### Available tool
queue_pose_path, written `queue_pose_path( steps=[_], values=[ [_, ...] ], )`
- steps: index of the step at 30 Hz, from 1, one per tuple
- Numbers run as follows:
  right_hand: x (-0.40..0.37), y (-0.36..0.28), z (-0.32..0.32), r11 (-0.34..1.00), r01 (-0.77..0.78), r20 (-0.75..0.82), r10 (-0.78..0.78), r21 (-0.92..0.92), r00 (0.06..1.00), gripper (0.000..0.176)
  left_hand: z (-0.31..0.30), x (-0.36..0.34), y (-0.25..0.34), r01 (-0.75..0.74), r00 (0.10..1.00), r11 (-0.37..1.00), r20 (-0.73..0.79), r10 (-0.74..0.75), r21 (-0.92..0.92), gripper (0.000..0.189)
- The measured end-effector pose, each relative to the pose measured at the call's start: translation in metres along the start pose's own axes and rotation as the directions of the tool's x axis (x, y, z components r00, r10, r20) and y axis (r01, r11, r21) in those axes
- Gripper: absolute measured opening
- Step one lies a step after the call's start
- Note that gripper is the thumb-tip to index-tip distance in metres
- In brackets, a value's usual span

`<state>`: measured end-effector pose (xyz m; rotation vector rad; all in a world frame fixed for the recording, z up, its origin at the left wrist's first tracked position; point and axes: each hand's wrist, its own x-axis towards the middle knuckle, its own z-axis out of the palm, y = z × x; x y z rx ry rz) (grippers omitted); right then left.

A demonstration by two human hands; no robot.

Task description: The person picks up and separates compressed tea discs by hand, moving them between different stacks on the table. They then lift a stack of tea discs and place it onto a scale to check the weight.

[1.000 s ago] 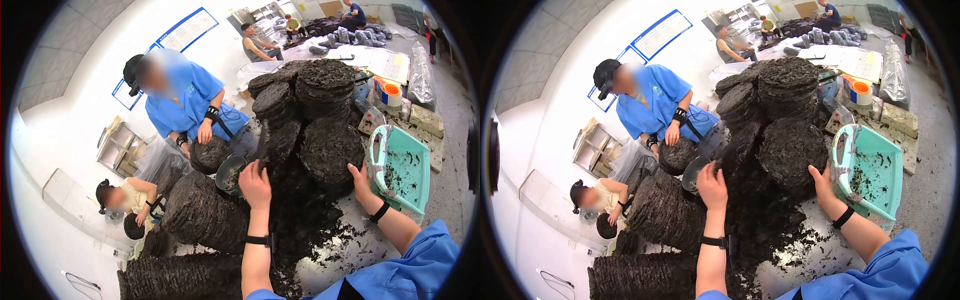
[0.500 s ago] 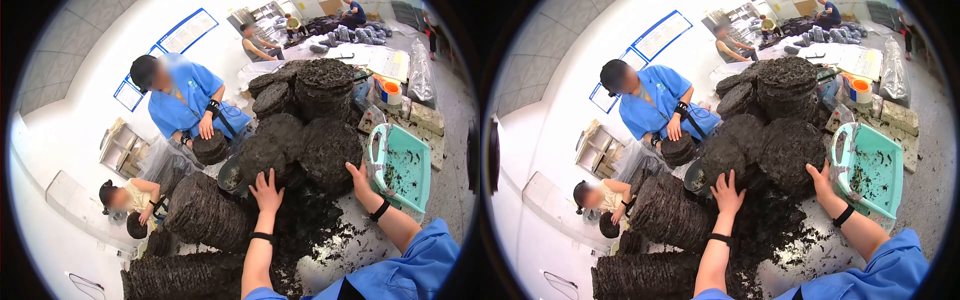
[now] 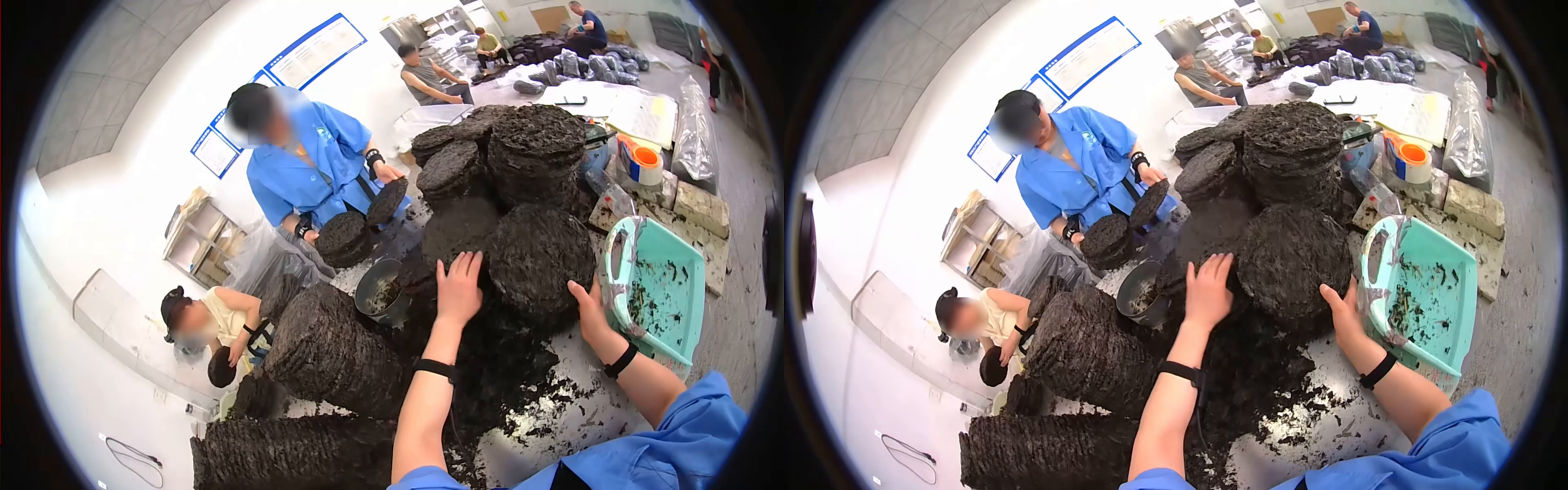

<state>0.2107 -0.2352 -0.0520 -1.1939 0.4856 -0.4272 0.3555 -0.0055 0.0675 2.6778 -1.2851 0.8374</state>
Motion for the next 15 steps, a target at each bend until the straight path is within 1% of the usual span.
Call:
queue_pose_path(
  steps=[1,3,4,5,6,7,9,11,12,13,14,15],
  values=[
    [-0.002,-0.003,0.000,1.000,0.007,0.007,-0.007,-0.001,1.000,0.110,0.003,-0.001,0.005,0.050,0.998,0.999,0.032,-0.050,-0.007,0.073],
    [-0.009,-0.012,0.002,0.996,-0.086,-0.023,0.086,0.013,0.996,0.110,0.007,-0.001,0.008,0.122,0.992,0.992,-0.044,-0.122,-0.014,0.067],
    [-0.005,-0.005,0.000,0.998,-0.068,-0.026,0.068,-0.014,0.997,0.109,0.014,0.001,-0.001,0.125,0.991,0.992,-0.048,-0.125,-0.008,0.067],
    [-0.005,-0.006,0.003,0.998,-0.069,-0.021,0.069,-0.015,0.997,0.109,0.025,0.004,-0.014,0.111,0.988,0.992,-0.117,-0.103,0.066,0.061],
    [-0.008,-0.009,0.004,0.999,-0.035,-0.014,0.035,-0.013,0.999,0.109,0.037,0.005,-0.024,0.100,0.981,0.985,-0.181,-0.075,0.138,0.056],
    [-0.009,-0.011,0.004,1.000,0.000,-0.011,0.000,-0.014,1.000,0.109,0.027,0.007,-0.031,0.105,0.969,0.982,-0.240,-0.065,0.160,0.047],
    [-0.002,-0.001,0.000,1.000,0.006,-0.015,-0.006,0.013,1.000,0.108,0.006,0.004,-0.041,0.191,0.928,0.975,-0.345,-0.142,0.112,0.047],
    [-0.006,-0.005,0.001,0.999,0.006,-0.020,-0.005,0.043,1.000,0.108,-0.011,-0.002,-0.043,0.264,0.859,0.961,-0.433,-0.274,-0.085,0.043],
    [-0.009,-0.011,0.002,0.999,-0.020,-0.020,0.021,0.044,1.000,0.108,-0.015,-0.004,-0.042,0.262,0.793,0.942,-0.511,-0.333,-0.208,0.038],
    [-0.011,-0.017,0.004,0.998,-0.048,-0.017,0.049,0.044,0.999,0.107,-0.014,-0.007,-0.041,0.266,0.797,0.942,-0.503,-0.334,-0.204,0.038],
    [-0.007,-0.013,0.003,0.994,-0.007,0.040,0.003,0.111,0.999,0.107,-0.010,-0.013,-0.038,0.310,0.774,0.884,-0.447,-0.448,-0.349,0.037],
    [-0.009,-0.016,0.004,0.994,-0.021,0.044,0.016,0.108,0.999,0.107,-0.009,-0.019,-0.035,0.352,0.745,0.801,-0.373,-0.553,-0.484,0.037]
  ],
)
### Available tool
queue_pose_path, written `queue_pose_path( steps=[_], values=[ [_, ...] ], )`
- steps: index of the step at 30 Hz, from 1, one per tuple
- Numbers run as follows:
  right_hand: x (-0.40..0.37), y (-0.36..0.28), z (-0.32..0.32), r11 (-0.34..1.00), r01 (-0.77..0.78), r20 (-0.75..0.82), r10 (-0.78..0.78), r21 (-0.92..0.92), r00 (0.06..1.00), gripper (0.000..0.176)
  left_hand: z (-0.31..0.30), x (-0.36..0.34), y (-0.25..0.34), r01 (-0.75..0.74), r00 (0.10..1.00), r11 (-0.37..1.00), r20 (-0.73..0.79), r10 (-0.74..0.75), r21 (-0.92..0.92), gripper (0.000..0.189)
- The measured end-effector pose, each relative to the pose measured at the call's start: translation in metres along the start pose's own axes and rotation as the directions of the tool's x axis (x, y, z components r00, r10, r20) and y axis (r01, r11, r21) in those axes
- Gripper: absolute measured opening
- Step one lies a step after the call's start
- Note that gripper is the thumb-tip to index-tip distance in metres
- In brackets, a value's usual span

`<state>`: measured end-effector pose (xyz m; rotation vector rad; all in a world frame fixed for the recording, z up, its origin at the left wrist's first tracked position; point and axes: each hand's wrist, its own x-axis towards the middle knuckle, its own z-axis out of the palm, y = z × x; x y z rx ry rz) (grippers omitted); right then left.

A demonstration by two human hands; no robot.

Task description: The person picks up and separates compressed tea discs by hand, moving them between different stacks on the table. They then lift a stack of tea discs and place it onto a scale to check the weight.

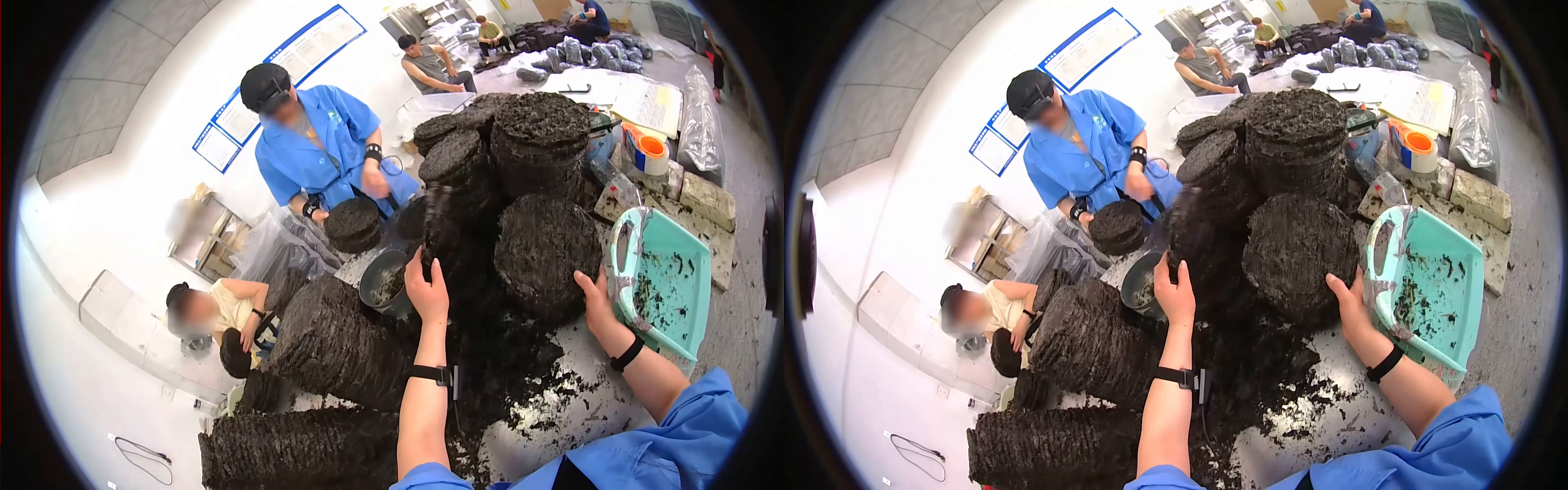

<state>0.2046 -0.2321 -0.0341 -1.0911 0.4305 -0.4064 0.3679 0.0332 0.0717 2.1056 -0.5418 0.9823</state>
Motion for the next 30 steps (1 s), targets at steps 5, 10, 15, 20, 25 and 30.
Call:
queue_pose_path(
  steps=[5,10,15,20,25,30],
  values=[
    [-0.008,-0.036,0.024,0.998,0.061,-0.060,-0.061,0.005,0.996,0.095,-0.024,0.001,0.010,-0.355,0.918,0.860,-0.037,0.395,0.367,0.044],
    [0.023,-0.036,0.034,0.976,0.175,-0.034,-0.181,-0.126,0.983,0.088,-0.019,-0.025,-0.011,-0.201,0.889,0.911,0.457,0.015,0.360,0.043],
    [0.034,-0.018,0.021,0.811,0.318,-0.094,-0.412,-0.491,0.907,0.082,-0.052,-0.054,0.016,-0.261,0.913,0.946,0.367,0.179,0.190,0.053],
    [-0.071,-0.031,0.003,0.517,0.657,0.431,-0.498,-0.549,0.752,0.077,-0.139,-0.114,0.031,-0.051,0.851,0.973,0.519,-0.076,0.226,0.056],
    [-0.090,-0.031,-0.021,0.412,0.678,0.570,-0.368,-0.609,0.735,0.076,-0.258,-0.214,-0.005,0.438,0.829,0.862,0.256,-0.497,0.255,0.051],
    [-0.099,-0.024,0.002,0.537,0.651,0.742,-0.068,-0.536,0.667,0.069,-0.315,-0.341,-0.011,0.677,0.736,0.689,-0.232,-0.636,0.260,0.051]
  ],
)
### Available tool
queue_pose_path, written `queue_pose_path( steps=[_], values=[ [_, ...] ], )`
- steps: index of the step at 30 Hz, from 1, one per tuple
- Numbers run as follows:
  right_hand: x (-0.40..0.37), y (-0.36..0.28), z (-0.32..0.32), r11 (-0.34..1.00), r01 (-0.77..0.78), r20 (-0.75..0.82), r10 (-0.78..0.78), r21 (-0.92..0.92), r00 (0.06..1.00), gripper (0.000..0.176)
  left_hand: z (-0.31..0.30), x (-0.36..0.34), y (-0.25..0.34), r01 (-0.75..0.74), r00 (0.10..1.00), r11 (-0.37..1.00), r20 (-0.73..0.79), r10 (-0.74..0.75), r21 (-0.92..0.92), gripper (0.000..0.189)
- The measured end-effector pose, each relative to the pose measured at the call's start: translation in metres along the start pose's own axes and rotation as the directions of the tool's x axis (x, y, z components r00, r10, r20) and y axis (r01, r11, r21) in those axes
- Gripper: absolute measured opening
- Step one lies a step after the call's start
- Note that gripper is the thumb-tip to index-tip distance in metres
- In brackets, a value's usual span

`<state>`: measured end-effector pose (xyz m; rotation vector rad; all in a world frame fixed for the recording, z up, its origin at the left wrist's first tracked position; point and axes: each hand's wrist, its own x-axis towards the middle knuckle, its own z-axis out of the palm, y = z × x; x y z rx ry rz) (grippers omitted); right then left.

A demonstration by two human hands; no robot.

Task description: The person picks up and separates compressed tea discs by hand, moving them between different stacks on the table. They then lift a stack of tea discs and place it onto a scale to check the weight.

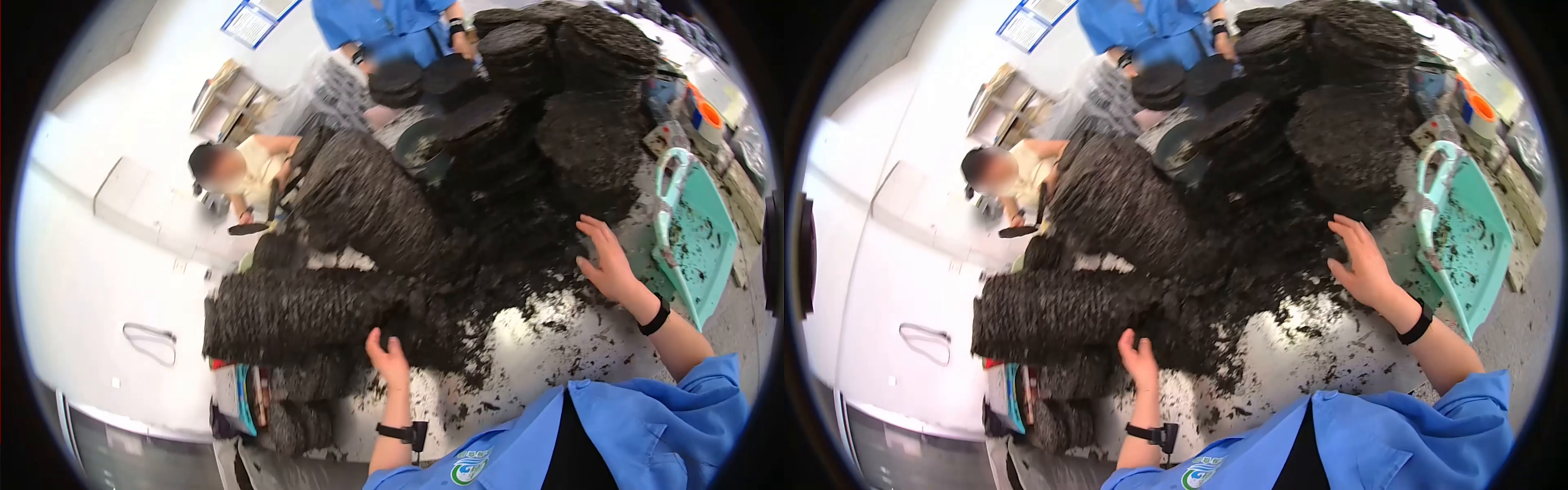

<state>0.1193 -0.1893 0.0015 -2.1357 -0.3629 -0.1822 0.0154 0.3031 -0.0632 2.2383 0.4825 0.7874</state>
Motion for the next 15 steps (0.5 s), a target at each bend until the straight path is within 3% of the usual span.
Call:
queue_pose_path(
  steps=[1,3,4,6,7,8,9,10,11,12,14,15],
  values=[
    [-0.006,0.006,0.018,0.999,0.015,0.081,-0.012,-0.030,0.997,0.070,0.005,-0.022,-0.002,0.041,0.999,0.993,-0.008,-0.041,0.110,0.057],
    [-0.019,0.047,0.070,0.999,-0.029,0.314,0.023,0.013,0.949,0.077,0.029,-0.047,-0.014,0.249,0.927,0.968,0.282,-0.248,0.031,0.071],
    [-0.017,0.028,0.077,0.985,-0.087,0.456,0.148,-0.152,0.878,0.083,0.043,-0.059,-0.002,0.128,0.945,0.992,0.306,-0.117,-0.016,0.079],
    [-0.013,-0.007,0.094,0.997,0.057,0.467,-0.023,-0.059,0.884,0.083,0.039,-0.040,0.064,0.239,0.748,0.964,0.655,-0.106,-0.118,0.080],
    [-0.012,-0.030,0.101,0.969,0.232,0.439,-0.174,-0.082,0.882,0.078,0.045,-0.037,0.078,0.099,0.809,0.994,0.586,-0.048,-0.055,0.060],
    [-0.008,-0.059,0.100,0.920,0.389,0.449,-0.327,-0.052,0.832,0.067,0.039,-0.023,0.095,0.091,0.815,0.994,0.578,-0.039,-0.062,0.060],
    [-0.006,-0.073,0.106,0.885,0.439,0.465,-0.457,0.154,0.758,0.059,0.032,-0.004,0.115,0.013,0.864,0.999,0.504,0.010,-0.043,0.045],
    [-0.004,-0.080,0.116,0.863,0.368,0.590,-0.504,0.345,0.630,0.056,0.028,0.013,0.127,-0.067,0.899,0.998,0.432,0.070,-0.023,0.031],
    [-0.006,-0.085,0.122,0.878,-0.059,0.804,-0.406,0.475,0.434,0.058,0.029,0.032,0.133,-0.294,0.927,0.945,0.196,0.319,-0.145,0.013],
    [-0.007,-0.075,0.134,0.880,-0.047,0.795,-0.402,0.472,0.454,0.058,0.022,0.050,0.137,-0.302,0.925,0.948,0.211,0.317,-0.100,0.015],
    [-0.007,-0.044,0.159,0.944,-0.025,0.944,-0.328,0.329,0.028,0.054,0.009,0.081,0.158,-0.393,0.902,0.916,0.158,0.401,-0.082,0.016],
    [0.001,-0.039,0.155,0.935,0.235,0.907,-0.326,0.267,0.267,0.051,0.001,0.090,0.173,-0.436,0.882,0.892,0.139,0.450,-0.120,0.017]
  ],
)
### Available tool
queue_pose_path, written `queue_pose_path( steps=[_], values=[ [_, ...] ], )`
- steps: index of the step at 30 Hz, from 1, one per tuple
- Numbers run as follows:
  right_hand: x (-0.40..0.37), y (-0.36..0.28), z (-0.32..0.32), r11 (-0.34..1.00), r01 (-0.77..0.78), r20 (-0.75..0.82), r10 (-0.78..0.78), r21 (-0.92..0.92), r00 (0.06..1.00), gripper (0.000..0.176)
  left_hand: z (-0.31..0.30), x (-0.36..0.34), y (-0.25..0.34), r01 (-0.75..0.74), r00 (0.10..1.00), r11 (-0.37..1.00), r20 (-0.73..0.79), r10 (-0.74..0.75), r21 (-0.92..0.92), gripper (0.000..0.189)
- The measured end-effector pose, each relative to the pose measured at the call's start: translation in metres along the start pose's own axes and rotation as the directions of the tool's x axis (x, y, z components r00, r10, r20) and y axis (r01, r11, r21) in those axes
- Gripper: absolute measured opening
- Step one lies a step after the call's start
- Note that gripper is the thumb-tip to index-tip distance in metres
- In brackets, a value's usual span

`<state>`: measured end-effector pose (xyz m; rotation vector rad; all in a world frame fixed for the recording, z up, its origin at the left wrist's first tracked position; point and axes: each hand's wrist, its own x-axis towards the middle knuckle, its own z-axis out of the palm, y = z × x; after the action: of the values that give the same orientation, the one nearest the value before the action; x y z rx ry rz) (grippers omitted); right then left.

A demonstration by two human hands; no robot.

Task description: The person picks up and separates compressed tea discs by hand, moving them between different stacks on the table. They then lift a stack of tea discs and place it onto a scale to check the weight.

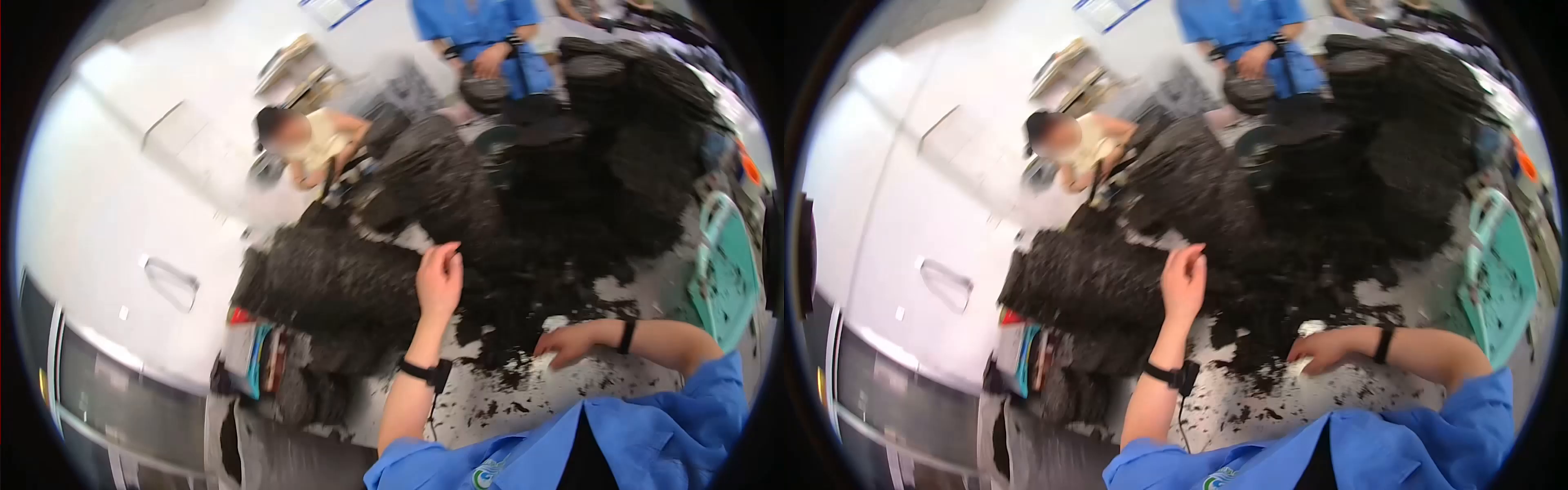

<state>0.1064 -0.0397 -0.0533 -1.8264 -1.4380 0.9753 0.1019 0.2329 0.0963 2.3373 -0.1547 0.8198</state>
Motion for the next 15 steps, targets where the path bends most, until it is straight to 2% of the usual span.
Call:
queue_pose_path(
  steps=[1,3,4,5,6,8,9,10,11,12,13,14,15],
  values=[
    [-0.002,-0.001,-0.011,0.965,-0.011,-0.221,-0.049,-0.262,0.974,0.048,-0.011,0.006,0.007,-0.038,0.999,0.999,-0.030,0.038,-0.008,0.017],
    [-0.009,-0.014,-0.035,0.957,-0.229,-0.533,0.102,-0.178,0.840,0.041,-0.032,0.002,0.003,-0.112,0.991,0.993,-0.073,0.109,-0.039,0.020],
    [-0.011,-0.013,-0.041,0.983,-0.099,-0.518,0.166,0.156,0.839,0.040,-0.047,-0.010,-0.004,-0.107,0.984,0.992,-0.135,0.116,0.069,0.022],
    [-0.012,-0.015,-0.044,0.873,0.014,-0.475,0.252,0.488,0.843,0.038,-0.061,-0.022,-0.010,-0.105,0.975,0.980,-0.176,0.135,0.169,0.024],
    [-0.013,-0.023,-0.043,0.874,0.023,-0.455,0.231,0.486,0.860,0.038,-0.080,-0.038,-0.022,-0.036,0.963,0.973,-0.253,0.096,0.230,0.028],
    [-0.026,-0.037,-0.038,0.805,-0.019,-0.341,0.273,0.593,0.900,0.036,-0.123,-0.079,-0.053,0.207,0.871,0.892,-0.491,0.019,0.402,0.031],
    [-0.031,-0.047,-0.035,0.891,-0.079,-0.338,0.250,0.447,0.907,0.034,-0.146,-0.106,-0.079,0.352,0.744,0.879,-0.666,-0.054,0.321,0.033],
    [-0.036,-0.057,-0.034,0.916,-0.091,-0.315,0.226,0.391,0.922,0.034,-0.175,-0.147,-0.129,0.413,0.554,0.889,-0.830,-0.071,0.200,0.037],
    [-0.038,-0.063,-0.030,0.937,-0.099,-0.289,0.202,0.335,0.936,0.033,-0.205,-0.178,-0.140,0.573,0.337,0.801,-0.941,-0.040,0.171,0.038],
    [-0.039,-0.060,-0.023,0.935,-0.098,-0.277,0.200,0.341,0.940,0.033,-0.233,-0.215,-0.161,0.649,0.053,0.761,-0.998,-0.029,0.013,0.038],
    [-0.040,-0.054,-0.016,0.932,-0.096,-0.284,0.204,0.351,0.937,0.032,-0.265,-0.266,-0.183,0.694,-0.083,0.697,-0.983,-0.166,-0.177,0.040],
    [-0.040,-0.051,-0.011,0.928,-0.093,-0.294,0.207,0.360,0.933,0.031,-0.274,-0.282,-0.170,0.684,-0.239,0.642,-0.937,-0.254,-0.348,0.049],
    [-0.037,-0.053,-0.007,0.926,-0.089,-0.290,0.205,0.366,0.935,0.031,-0.286,-0.316,-0.194,0.511,-0.406,0.609,-0.794,-0.452,-0.607,0.056]
  ],
)
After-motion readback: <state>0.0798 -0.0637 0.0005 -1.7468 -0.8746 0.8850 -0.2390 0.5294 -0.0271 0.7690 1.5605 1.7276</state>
